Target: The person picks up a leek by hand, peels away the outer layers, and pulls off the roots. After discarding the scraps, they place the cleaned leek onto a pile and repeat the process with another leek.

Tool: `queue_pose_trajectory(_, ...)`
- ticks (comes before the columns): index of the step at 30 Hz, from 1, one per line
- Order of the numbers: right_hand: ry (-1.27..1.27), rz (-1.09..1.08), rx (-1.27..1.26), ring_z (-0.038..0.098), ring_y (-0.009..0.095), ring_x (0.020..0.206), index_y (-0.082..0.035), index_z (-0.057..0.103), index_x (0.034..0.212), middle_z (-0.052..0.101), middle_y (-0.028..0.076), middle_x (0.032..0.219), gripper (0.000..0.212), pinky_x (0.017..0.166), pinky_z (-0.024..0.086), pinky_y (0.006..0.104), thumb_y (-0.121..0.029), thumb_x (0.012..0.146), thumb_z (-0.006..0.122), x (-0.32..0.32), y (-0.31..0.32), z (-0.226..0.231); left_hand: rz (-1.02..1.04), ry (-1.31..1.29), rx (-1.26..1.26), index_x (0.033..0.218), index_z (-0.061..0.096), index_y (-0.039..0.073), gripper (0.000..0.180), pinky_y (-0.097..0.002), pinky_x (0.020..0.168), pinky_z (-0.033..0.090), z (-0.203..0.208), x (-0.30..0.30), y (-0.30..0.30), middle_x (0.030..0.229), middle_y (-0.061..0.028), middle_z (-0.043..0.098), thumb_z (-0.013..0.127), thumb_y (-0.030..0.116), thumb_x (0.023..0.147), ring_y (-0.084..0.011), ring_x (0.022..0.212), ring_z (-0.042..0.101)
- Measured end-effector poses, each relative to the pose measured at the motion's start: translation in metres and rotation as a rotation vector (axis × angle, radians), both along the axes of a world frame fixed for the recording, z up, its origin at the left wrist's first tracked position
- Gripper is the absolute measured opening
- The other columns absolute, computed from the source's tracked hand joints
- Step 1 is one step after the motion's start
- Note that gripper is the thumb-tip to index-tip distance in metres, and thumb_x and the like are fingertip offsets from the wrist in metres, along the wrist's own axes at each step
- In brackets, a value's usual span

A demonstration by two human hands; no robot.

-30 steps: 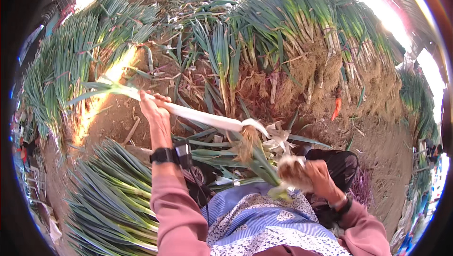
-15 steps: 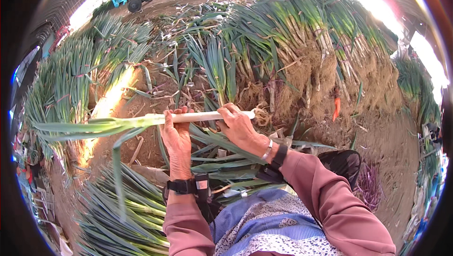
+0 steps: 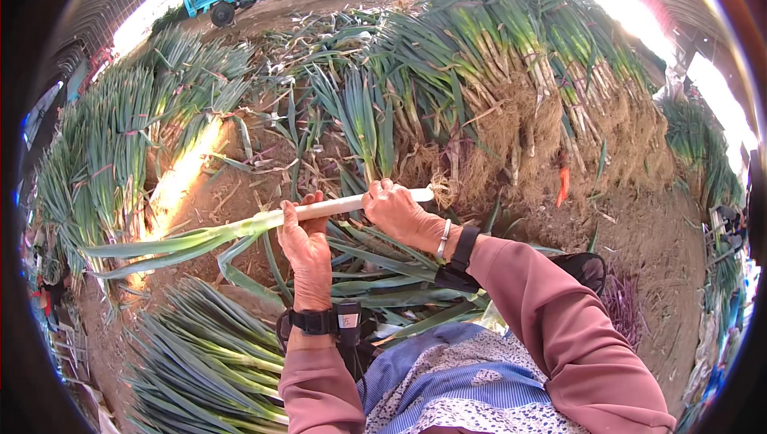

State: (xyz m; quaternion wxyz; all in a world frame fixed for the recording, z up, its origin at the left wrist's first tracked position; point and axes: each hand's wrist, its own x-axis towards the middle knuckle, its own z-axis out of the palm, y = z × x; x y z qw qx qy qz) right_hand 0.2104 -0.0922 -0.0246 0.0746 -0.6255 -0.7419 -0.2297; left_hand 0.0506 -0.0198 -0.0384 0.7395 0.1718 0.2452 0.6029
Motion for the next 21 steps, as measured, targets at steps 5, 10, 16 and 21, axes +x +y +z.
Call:
queue_pose_trajectory(5, 0.257, -0.009, 0.091, 0.061, 0.027, 0.074, -0.002, 0.061, 0.075, 0.058, 0.012, 0.076, 0.009, 0.059, 0.052, 0.036, -0.008, 0.07, 0.061, 0.006, 0.0, -0.007, -0.006, 0.015, 0.015, 0.1, 0.043, 0.003, 0.027, -0.0528, 0.081, 0.053, 0.006, -0.001, -0.003, 0.089, -0.0171, 0.058, 0.059, 0.022, 0.09, -0.0365, 0.095, 0.061)
queue_pose_trajectory(10, 1.763, -0.092, 0.228, 0.061, 0.022, 0.058, -0.003, 0.06, 0.076, 0.062, 0.011, 0.065, 0.003, 0.054, 0.05, 0.0313, -0.005, 0.074, 0.06, 0.029, -0.021, -0.001, -0.094, -0.125, 0.072, 0.082, 0.049, 0.006, 0.022, -0.0469, 0.086, 0.048, 0.009, -0.01, 0.003, 0.076, -0.0051, 0.054, 0.057, 0.024, 0.092, -0.0197, 0.075, 0.055)
queue_pose_trajectory(16, 2.443, -0.104, 0.65, 0.055, 0.012, 0.051, -0.004, 0.057, 0.08, 0.058, 0.004, 0.065, 0.009, 0.044, 0.044, 0.0223, -0.008, 0.086, 0.053, 0.148, -0.089, -0.062, 0.072, -0.139, 0.066, 0.073, 0.043, 0.011, 0.03, -0.0338, 0.06, 0.041, 0.025, -0.028, 0.012, 0.061, 0.0012, 0.039, 0.06, 0.028, 0.091, -0.0132, 0.056, 0.04)
queue_pose_trajectory(21, 2.085, -0.66, 0.765, 0.047, 0.008, 0.049, -0.003, 0.059, 0.085, 0.056, 0.002, 0.066, 0.01, 0.04, 0.037, 0.0221, -0.004, 0.087, 0.049, 0.204, -0.153, -0.059, 0.029, -0.209, 0.239, 0.072, 0.047, 0.012, 0.029, -0.0302, 0.051, 0.034, 0.026, -0.061, 0.026, 0.054, 0.0028, 0.037, 0.057, 0.03, 0.092, -0.0112, 0.048, 0.036)
